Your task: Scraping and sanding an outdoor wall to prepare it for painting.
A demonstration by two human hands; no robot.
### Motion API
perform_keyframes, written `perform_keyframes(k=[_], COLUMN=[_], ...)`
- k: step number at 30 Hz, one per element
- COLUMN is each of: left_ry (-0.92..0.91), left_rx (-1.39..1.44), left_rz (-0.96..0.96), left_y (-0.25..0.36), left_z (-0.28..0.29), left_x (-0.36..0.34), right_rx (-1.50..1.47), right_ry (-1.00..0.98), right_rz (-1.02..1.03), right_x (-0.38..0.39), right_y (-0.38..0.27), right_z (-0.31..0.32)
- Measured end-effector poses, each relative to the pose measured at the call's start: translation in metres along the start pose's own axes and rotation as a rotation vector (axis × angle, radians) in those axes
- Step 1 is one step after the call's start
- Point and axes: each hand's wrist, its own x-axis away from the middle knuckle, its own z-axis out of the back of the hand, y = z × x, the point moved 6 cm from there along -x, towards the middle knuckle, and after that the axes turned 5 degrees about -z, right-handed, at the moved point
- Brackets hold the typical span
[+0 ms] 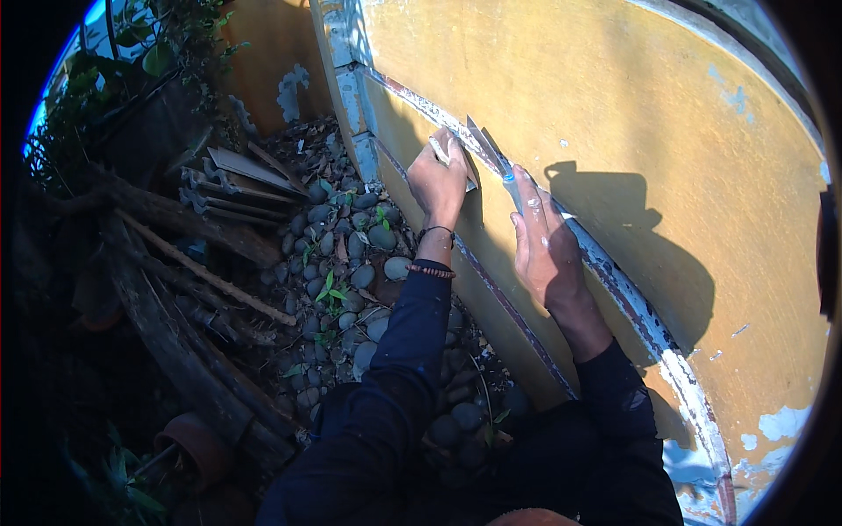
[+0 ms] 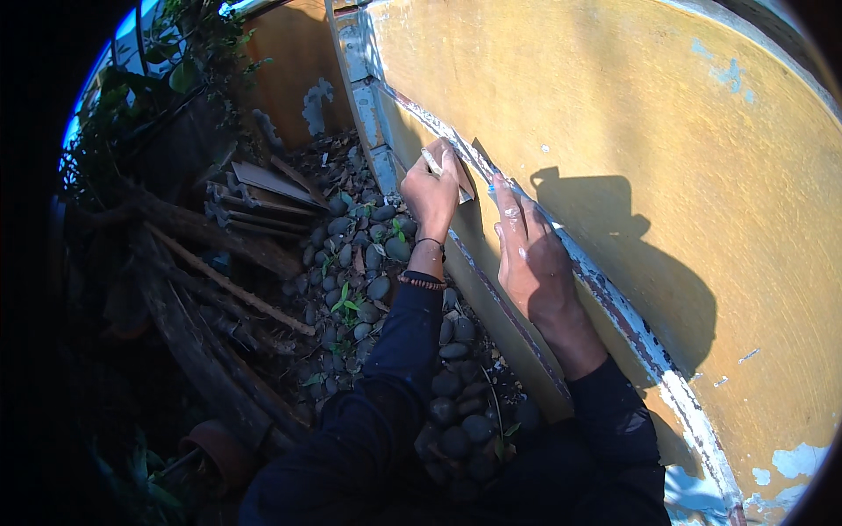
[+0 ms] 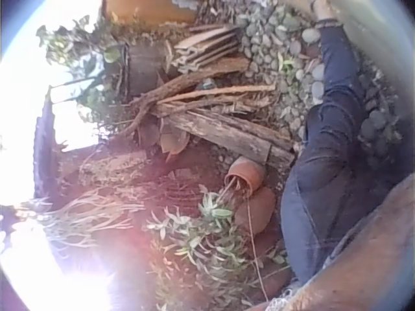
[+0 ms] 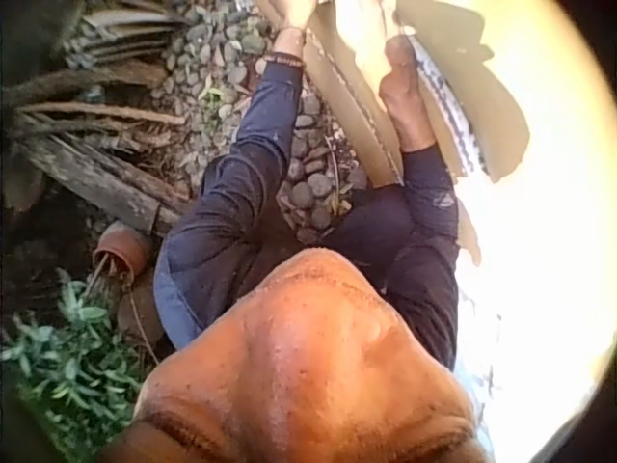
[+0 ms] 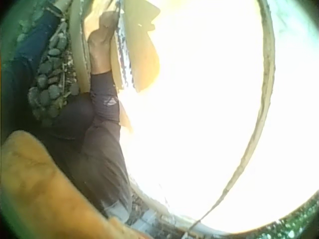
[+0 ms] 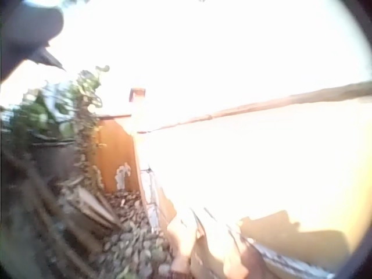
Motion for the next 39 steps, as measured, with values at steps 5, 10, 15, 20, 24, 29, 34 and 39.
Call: perform_keyframes(k=[5,10,15,20,24,29,34,39], left_ry=[-0.413,-0.363,-0.306,-0.318,-0.284,-0.212,-0.296,-0.502], left_rx=[-0.026,0.152,-0.137,-0.031,0.044,-0.032,0.12,0.199], left_rz=[0.331,-0.103,-0.325,-0.201,-0.102,-0.199,-0.216,-0.105], left_y=[-0.022,-0.007,0.001,-0.004,-0.012,-0.015,-0.021,-0.027], left_z=[-0.029,-0.03,-0.031,-0.027,-0.02,-0.018,-0.015,-0.014], left_x=[0.005,0.032,0.04,0.034,0.025,0.018,0.018,0.019], right_rx=[0.015,0.024,0.081,0.17,0.074,0.091,0.067,0.067], right_ry=[0.032,0.038,0.009,0.052,0.054,0.066,0.076,0.069], right_rz=[0.011,0.012,0.044,0.088,0.061,0.126,0.119,0.081], right_x=[0.0,0.0,0.001,0.002,0.003,0.004,0.003,0.002], right_y=[-0.002,-0.003,-0.004,-0.004,-0.001,-0.004,-0.005,-0.004], right_z=[0.001,0.001,-0.001,0.001,0.002,0.002,0.003,0.003])
